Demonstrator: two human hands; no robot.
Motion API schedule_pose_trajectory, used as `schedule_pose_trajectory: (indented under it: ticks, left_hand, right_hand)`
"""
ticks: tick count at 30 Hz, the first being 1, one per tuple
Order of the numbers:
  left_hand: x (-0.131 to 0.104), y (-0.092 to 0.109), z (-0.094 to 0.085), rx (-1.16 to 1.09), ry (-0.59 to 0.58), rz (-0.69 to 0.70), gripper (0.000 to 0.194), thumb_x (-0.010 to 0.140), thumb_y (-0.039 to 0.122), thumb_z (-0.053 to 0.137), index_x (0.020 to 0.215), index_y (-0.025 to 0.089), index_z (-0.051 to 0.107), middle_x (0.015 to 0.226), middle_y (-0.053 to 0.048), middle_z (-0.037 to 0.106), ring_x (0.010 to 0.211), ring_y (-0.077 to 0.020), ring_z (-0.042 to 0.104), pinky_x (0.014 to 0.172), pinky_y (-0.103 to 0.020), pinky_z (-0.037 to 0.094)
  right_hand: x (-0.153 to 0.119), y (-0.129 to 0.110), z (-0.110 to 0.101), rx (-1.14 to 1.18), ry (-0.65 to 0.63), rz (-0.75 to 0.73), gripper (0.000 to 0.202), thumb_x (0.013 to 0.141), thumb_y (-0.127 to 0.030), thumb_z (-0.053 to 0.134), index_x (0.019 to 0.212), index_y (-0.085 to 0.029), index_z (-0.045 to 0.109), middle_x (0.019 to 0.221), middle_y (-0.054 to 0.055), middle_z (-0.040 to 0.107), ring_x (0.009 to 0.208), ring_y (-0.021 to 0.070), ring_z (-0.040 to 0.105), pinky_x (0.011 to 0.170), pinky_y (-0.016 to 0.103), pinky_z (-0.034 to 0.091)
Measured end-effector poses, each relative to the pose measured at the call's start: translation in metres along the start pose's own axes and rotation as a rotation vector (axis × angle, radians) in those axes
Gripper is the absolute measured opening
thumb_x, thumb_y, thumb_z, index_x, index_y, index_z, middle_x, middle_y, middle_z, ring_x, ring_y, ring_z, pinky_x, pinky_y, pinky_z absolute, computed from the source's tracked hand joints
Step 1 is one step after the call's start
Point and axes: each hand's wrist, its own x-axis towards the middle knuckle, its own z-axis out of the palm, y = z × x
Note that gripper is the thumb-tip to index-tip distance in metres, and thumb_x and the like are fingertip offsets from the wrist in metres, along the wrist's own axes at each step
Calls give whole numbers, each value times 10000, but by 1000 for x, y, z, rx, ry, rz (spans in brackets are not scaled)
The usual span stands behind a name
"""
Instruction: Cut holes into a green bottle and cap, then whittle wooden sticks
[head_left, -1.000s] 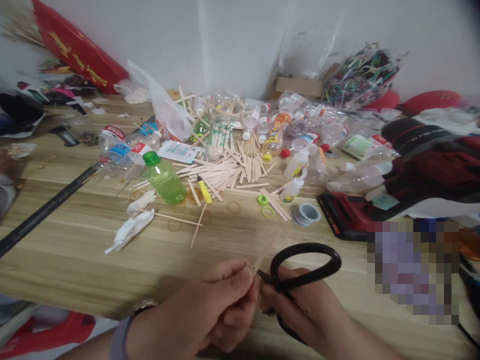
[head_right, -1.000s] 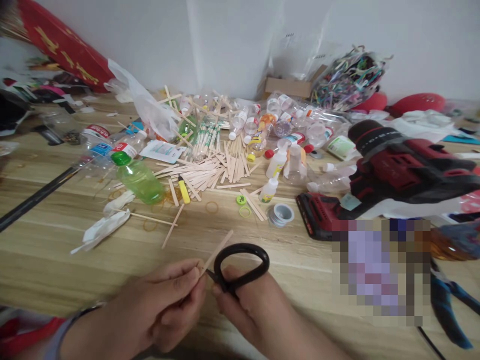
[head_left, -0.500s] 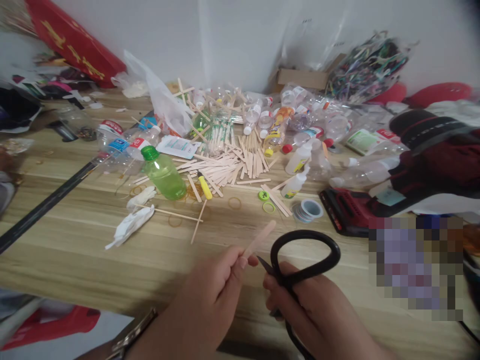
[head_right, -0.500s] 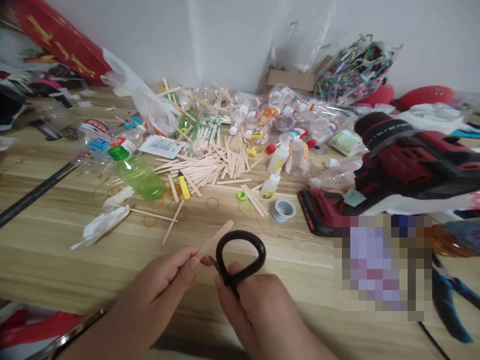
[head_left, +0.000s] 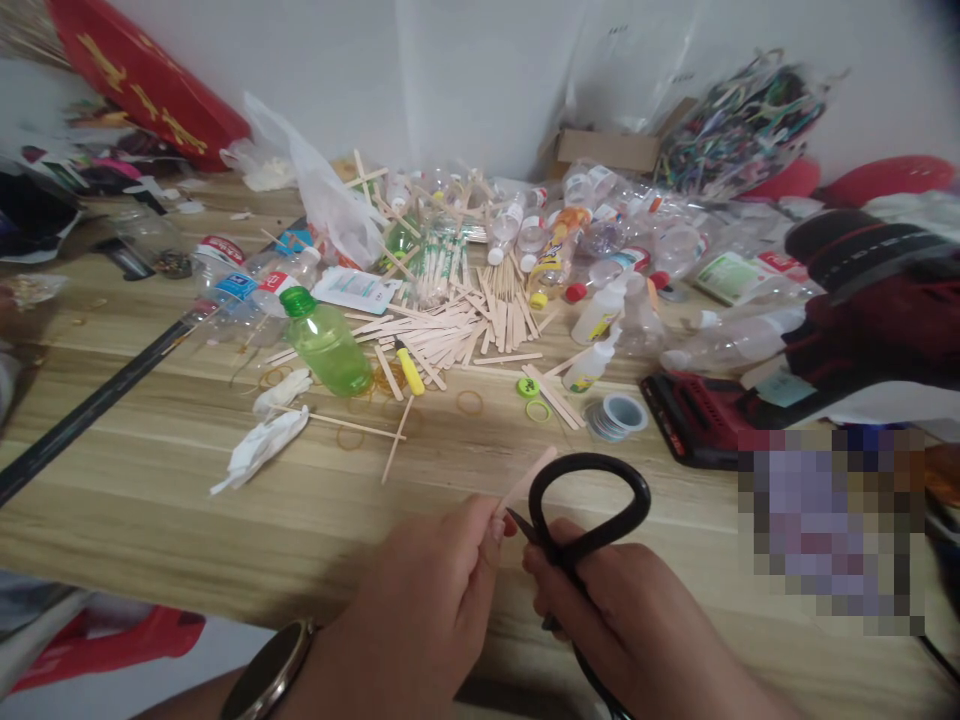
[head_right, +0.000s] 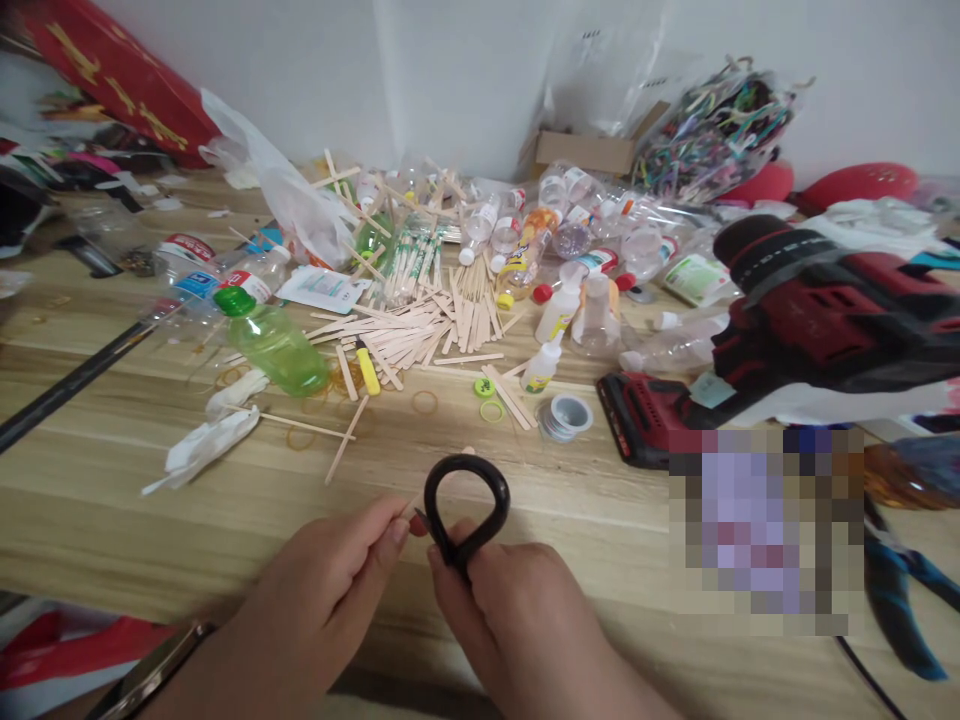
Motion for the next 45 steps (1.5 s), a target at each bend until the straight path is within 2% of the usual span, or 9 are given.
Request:
schedule_pose_trajectory:
  ticks: [14, 19, 23, 26, 31, 36, 38, 40, 45]
  left_hand:
    - [2, -4, -2, 53, 96, 100, 362, 985, 304, 294, 859, 207, 619, 780, -30, 696, 735, -179, 658, 681, -281, 507]
    - [1, -4, 3, 203, 57, 98, 323, 951, 218, 298, 914, 195, 618, 810, -52, 704, 730, -206, 664, 675, -329, 526]
    - [-1, -6, 13, 267, 22, 106, 275, 915, 151, 341, 939, 204, 609, 821, -48, 710, 735, -225, 678, 688, -372, 544]
    - [-4, -9, 17, 387, 111, 199, 279, 880, 89, 339, 927, 196, 593, 772, -47, 693, 683, -228, 675, 644, -374, 551]
    - [-8, -12, 14, 583, 291, 402, 335, 808, 15, 340, 1009, 162, 564, 691, -38, 663, 548, -214, 640, 489, -327, 528]
    - [-4, -9, 12, 579, 123, 247, 266, 846, 66, 367, 945, 182, 586, 697, -49, 667, 585, -230, 653, 561, -369, 554]
    - [-2, -6, 12, 573, 25, 171, 231, 864, 105, 404, 964, 183, 596, 753, -62, 686, 654, -236, 673, 625, -377, 566]
    - [0, -3, 10, 586, -58, 146, 252, 858, 89, 407, 982, 182, 606, 779, -66, 694, 684, -236, 682, 635, -369, 570]
    - [2, -2, 4, 682, -76, 124, 338, 809, 22, 391, 1013, 170, 616, 816, -79, 708, 690, -229, 688, 620, -361, 576]
  right_hand:
    - [-3, 6, 0, -418, 122, -201, 365, 1018, -199, 260, 756, -181, 515, 474, -28, 540, 346, 117, 510, 369, 261, 297]
    - [-2, 0, -6, -623, 193, -294, 341, 802, 45, 277, 735, -188, 516, 498, -28, 515, 374, 115, 491, 402, 288, 276]
    - [-3, -1, -10, -676, 180, -338, 320, 676, 42, 332, 771, -165, 557, 530, -14, 527, 403, 136, 488, 417, 292, 295]
    - [-3, 1, -10, -508, 100, -278, 301, 725, 17, 343, 762, -161, 582, 541, 3, 557, 415, 139, 511, 411, 290, 282]
    - [-1, 0, -5, 201, -364, 195, 444, 1022, -235, 237, 673, -178, 505, 492, -27, 581, 362, 81, 529, 363, 171, 309]
    - [4, 9, -6, -300, 75, -241, 343, 920, -98, 299, 713, -164, 564, 529, 21, 583, 388, 147, 528, 389, 259, 320]
    - [6, 13, -7, -452, 104, -358, 317, 859, -44, 318, 738, -159, 587, 575, 41, 597, 435, 162, 542, 428, 277, 333]
    - [8, 13, -7, -308, -12, -246, 294, 882, -101, 333, 730, -158, 579, 581, 48, 601, 454, 151, 551, 438, 252, 352]
    - [9, 5, 1, 541, -549, 466, 496, 989, -452, 167, 703, -177, 466, 565, 41, 608, 421, 134, 571, 404, 197, 427]
